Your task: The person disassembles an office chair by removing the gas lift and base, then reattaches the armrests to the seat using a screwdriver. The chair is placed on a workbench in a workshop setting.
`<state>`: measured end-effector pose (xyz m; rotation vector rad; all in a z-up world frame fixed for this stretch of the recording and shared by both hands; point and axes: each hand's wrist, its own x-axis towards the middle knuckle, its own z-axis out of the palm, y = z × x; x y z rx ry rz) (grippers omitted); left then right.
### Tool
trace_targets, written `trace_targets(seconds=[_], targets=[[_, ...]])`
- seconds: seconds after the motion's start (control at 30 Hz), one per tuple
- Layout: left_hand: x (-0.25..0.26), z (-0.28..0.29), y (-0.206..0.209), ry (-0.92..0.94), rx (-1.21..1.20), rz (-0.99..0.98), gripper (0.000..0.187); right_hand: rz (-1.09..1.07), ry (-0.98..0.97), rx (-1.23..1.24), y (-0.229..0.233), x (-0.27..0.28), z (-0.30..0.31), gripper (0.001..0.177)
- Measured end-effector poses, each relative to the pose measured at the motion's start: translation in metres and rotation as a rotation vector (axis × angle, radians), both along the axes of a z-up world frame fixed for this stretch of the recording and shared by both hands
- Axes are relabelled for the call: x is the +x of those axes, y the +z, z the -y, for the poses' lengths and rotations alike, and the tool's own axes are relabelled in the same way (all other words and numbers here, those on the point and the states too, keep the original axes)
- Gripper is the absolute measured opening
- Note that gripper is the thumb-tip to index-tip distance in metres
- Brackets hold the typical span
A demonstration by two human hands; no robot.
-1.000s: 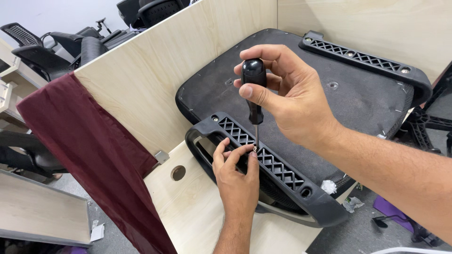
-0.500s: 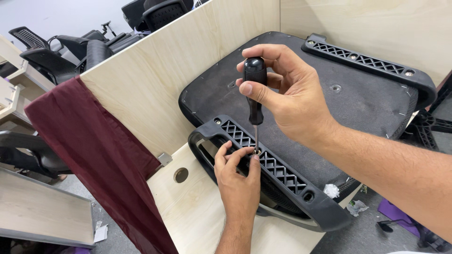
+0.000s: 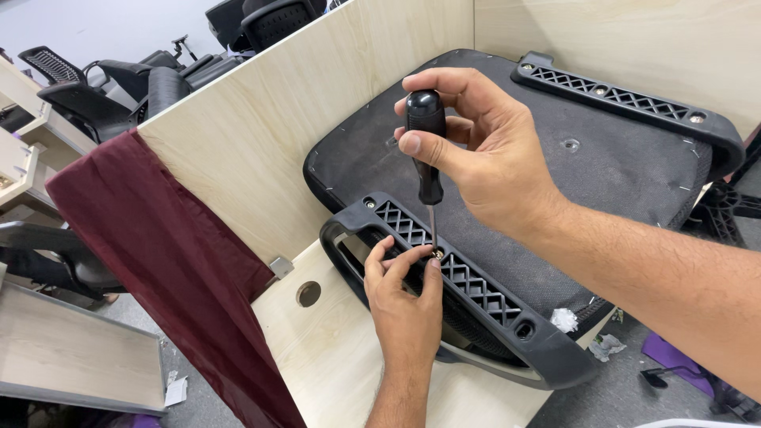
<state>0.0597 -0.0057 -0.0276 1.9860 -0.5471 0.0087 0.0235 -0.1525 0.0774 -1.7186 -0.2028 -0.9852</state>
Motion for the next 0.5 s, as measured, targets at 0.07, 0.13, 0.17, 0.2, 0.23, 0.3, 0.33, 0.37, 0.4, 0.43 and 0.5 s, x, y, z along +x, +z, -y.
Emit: trace_targets(seconds=[0.07, 0.13, 0.17, 0.2, 0.23, 0.3, 0.33, 0.37, 0.4, 0.43, 0.5], targets=[[0.0000, 0.0002, 0.0006, 0.001, 0.001, -0.002, 0.024, 0.003, -0.017, 0.004, 0.0006, -0.0003, 0.0005, 0.038], [-0.0003, 0.0000, 0.0001, 0.005, -0.010, -0.002, 0.024, -0.002, -0.019, 0.002, 0.0006, -0.0007, 0.0003, 0.037], [-0.0002, 0.0001, -0.0002, 0.005, -0.010, -0.002, 0.022, -0.005, -0.019, 0.000, 0.0007, -0.0008, 0.0000, 0.037], [0.0001, 0.0003, -0.0004, 0.004, -0.008, -0.002, 0.020, -0.014, -0.025, 0.004, 0.0009, -0.0009, -0.0003, 0.037], [0.0004, 0.0004, -0.0006, 0.002, -0.006, -0.002, 0.019, -0.023, -0.031, 0.008, 0.0011, -0.0010, -0.0007, 0.037], [0.0002, 0.0004, -0.0015, 0.002, -0.006, 0.001, 0.018, -0.030, -0.033, 0.016, 0.0014, -0.0016, -0.0016, 0.037], [0.0004, 0.0004, -0.0014, 0.001, -0.007, 0.003, 0.018, -0.026, -0.030, 0.020, 0.0017, -0.0019, -0.0025, 0.037], [0.0005, 0.0004, -0.0012, 0.002, -0.015, 0.013, 0.018, -0.023, -0.026, 0.023, 0.0021, -0.0019, -0.0032, 0.037], [0.0002, 0.0004, -0.0013, 0.003, -0.022, 0.021, 0.018, -0.036, -0.016, 0.040, 0.0020, -0.0023, -0.0040, 0.037], [-0.0002, 0.0004, -0.0012, 0.004, -0.030, 0.029, 0.019, -0.050, -0.007, 0.057, 0.0017, -0.0028, -0.0049, 0.038], [0.0008, 0.0009, 0.0010, 0.013, -0.028, 0.020, 0.019, -0.071, 0.040, 0.056, 0.0024, -0.0025, -0.0049, 0.038]])
